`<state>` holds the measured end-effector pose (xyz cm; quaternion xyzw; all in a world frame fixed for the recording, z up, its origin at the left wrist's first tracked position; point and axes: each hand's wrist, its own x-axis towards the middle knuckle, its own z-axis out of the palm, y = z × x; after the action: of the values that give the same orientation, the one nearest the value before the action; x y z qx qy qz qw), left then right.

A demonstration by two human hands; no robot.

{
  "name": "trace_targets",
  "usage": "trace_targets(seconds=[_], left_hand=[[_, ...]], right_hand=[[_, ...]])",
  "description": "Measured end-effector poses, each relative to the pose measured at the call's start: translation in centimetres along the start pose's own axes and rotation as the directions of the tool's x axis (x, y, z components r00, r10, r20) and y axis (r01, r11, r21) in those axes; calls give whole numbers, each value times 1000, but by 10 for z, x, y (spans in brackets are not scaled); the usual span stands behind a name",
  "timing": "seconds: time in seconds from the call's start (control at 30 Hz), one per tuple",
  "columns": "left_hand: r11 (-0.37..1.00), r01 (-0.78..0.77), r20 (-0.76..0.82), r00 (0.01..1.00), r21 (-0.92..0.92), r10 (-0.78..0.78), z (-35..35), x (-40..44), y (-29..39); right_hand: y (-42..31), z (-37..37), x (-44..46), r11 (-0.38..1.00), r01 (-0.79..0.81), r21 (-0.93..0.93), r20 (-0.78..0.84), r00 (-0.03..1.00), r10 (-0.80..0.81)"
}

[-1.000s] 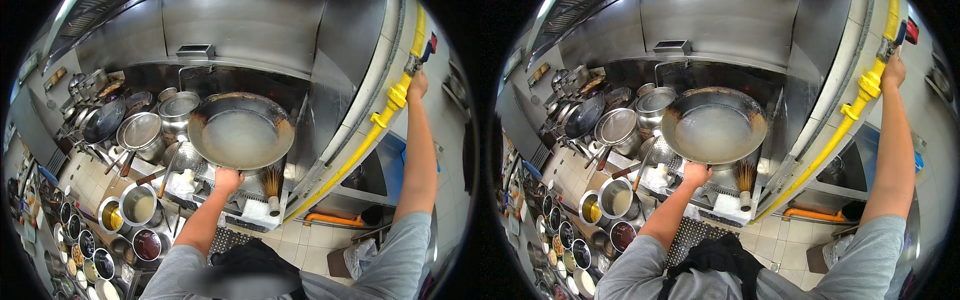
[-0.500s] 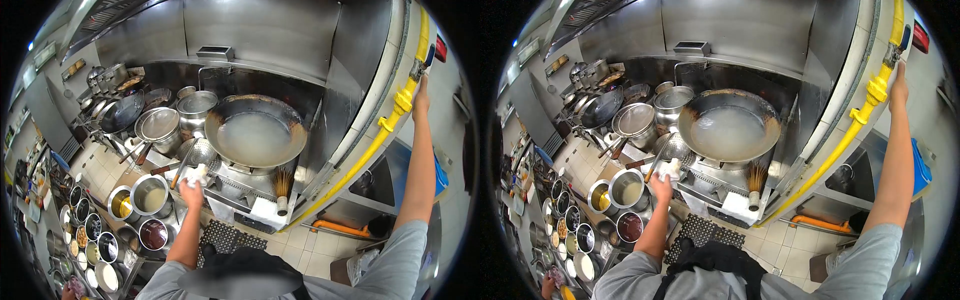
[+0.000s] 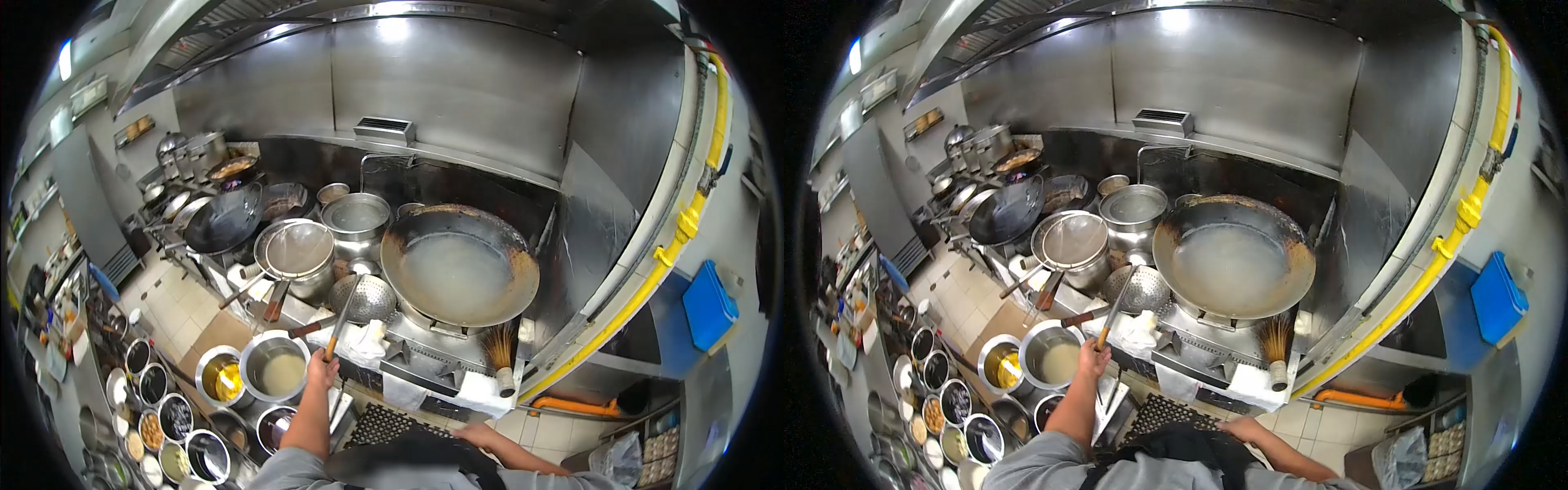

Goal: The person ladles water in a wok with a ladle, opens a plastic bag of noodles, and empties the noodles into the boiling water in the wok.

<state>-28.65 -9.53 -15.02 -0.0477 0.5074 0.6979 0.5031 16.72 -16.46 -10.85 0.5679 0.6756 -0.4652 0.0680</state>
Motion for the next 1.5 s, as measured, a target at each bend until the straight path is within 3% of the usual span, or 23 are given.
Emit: trace_targets(seconds=[0.03,0.07,0.1,0.13,0.2,0.3,0.37,0.43,0.5,0.53,0.6,0.73,0.87,0.9,0.93,0.97,1.03,1.17,1.23,1.3,1.4,1.47,1.5], left_hand=[[989,-69,43,996,-130,76,7,5,0],[993,-91,-5,996,-69,91,21,-1,8],[994,-109,-56,993,-11,108,35,-15,17],[989,-125,-4,992,-82,126,39,-15,18],[984,-180,99,979,-7,180,60,-40,31],[834,-484,331,858,263,394,78,-101,51],[708,-675,541,683,208,492,77,-137,56],[787,-606,639,652,115,409,69,-162,56],[819,-546,726,634,176,266,58,-176,54],[836,-501,754,634,227,175,50,-173,46],[829,-442,794,608,342,-3,33,-168,33],[804,-342,801,542,487,-254,12,-160,23],[700,-399,777,516,591,-362,8,-154,28],[662,-426,765,524,617,-375,11,-156,29],[634,-446,758,525,632,-387,18,-159,35],[602,-468,751,528,647,-397,23,-160,39],[608,-468,758,507,641,-409,32,-164,42],[556,-524,764,438,645,-474,41,-187,78],[616,-582,836,239,531,-495,29,-191,95],[547,-673,794,100,498,-599,28,-210,119],[600,-447,718,154,663,-679,27,-252,132],[666,-473,806,197,576,-558,20,-263,103],[621,-561,837,375,547,-397,22,-268,90]], right_hand=[[-36,5,11,980,37,194,63,997,-50],[-87,-3,15,922,68,381,108,987,-117],[-137,-22,20,960,197,197,155,961,-229],[-175,-26,35,944,242,225,10,968,-251],[-232,-29,108,859,247,448,-46,966,-254],[-326,-40,168,507,-121,853,96,993,74],[-353,-49,204,404,-142,904,114,989,92],[-363,-55,225,516,-45,855,28,999,42],[-382,-59,211,661,18,750,-151,978,144],[-376,-63,191,459,67,886,-83,996,15],[-349,-83,146,239,29,971,28,972,-232],[-290,-99,27,138,205,969,-164,950,-265],[-196,-146,-36,613,271,742,-355,935,17],[-187,-159,-63,768,190,611,-471,868,160],[-148,-166,-67,927,303,221,-728,684,-50],[-132,-172,-88,877,402,264,-771,634,-58],[-123,-191,-149,989,148,-5,-750,654,-101],[-130,-207,-224,977,-177,-118,-702,711,44],[-121,-210,-232,967,-206,-151,-687,725,47],[-114,-215,-226,957,-226,-183,-672,739,46],[-103,-221,-191,921,-224,-320,-562,827,5],[-90,-226,-153,851,-280,-444,-559,829,-19],[-86,-229,-133,847,-268,-460,-548,836,-33]])
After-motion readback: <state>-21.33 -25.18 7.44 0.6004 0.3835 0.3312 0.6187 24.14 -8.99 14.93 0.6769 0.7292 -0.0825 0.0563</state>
